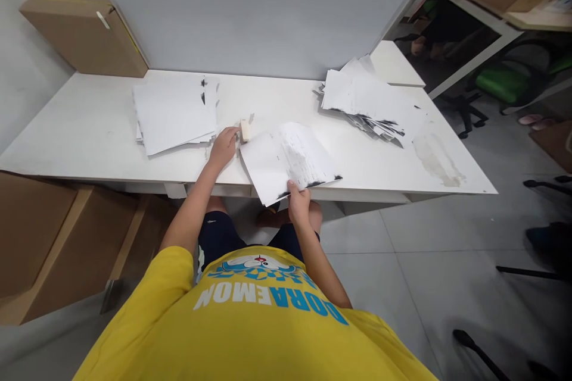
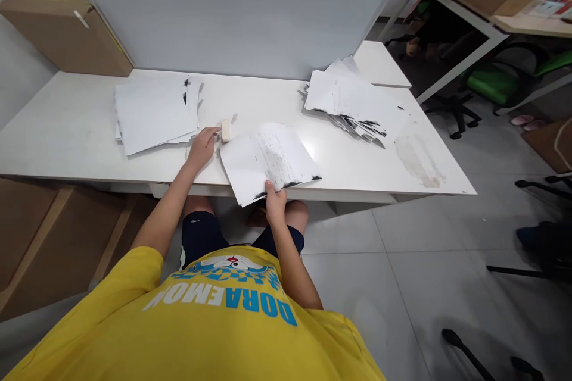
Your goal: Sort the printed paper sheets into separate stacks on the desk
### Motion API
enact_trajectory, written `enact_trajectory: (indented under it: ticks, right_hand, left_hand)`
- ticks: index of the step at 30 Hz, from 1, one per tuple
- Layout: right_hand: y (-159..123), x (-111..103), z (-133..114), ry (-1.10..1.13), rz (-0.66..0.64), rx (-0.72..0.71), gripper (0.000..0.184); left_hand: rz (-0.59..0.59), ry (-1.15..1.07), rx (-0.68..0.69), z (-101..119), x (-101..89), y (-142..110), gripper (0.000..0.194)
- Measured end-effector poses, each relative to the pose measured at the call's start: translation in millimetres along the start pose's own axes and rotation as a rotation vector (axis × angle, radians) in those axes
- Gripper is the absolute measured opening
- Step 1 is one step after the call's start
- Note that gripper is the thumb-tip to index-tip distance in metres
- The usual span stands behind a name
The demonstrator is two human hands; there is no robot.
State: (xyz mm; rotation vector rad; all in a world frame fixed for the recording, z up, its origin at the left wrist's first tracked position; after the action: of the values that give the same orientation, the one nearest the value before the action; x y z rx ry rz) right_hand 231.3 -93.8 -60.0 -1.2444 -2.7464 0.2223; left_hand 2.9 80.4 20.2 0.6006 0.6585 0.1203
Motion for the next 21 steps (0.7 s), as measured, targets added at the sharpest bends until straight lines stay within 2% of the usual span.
enact_trajectory:
  ticks: [6,10,15,18,21]
  right_hand:
    - [-2,-7,2,-0.099,0.102,0.006,0.037]
    - [-4,-8,-1,-0.135,0.123,0.017,0.035]
    - [-7,-2,-7,-0.158,0.078,0.03,0.033]
    - [-9,0,-10,-0.186,0.084,0.057,0.034]
    - [-10,1,-14,-0.207,0.105,0.057,0.033]
  left_hand:
    - [-0.027,0.129,0.004,3,4.4,-3,0.044]
    - [-0.04,0.222,-0.008,3,7.3,-6,0.043]
    - [-0.02,0.168,0.092,8,6.9,-5,0.044]
    - [-0.089,0.134,0.149,9,11.2,-6,0.044]
    - [-0.128,0.131,0.144,5,14.3,-6,0.049]
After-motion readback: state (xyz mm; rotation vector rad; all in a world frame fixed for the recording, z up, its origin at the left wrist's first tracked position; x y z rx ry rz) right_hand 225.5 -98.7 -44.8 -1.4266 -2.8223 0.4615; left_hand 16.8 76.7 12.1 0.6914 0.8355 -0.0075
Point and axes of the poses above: each hand's wrist, its own y-axis towards the middle knuckle, its own x-axis out of the palm, z = x × y, the point moved 6 cm from there along y, towards the middle knuckle, and after that the axes turned 15 degrees about z, right-handed, at the moved point
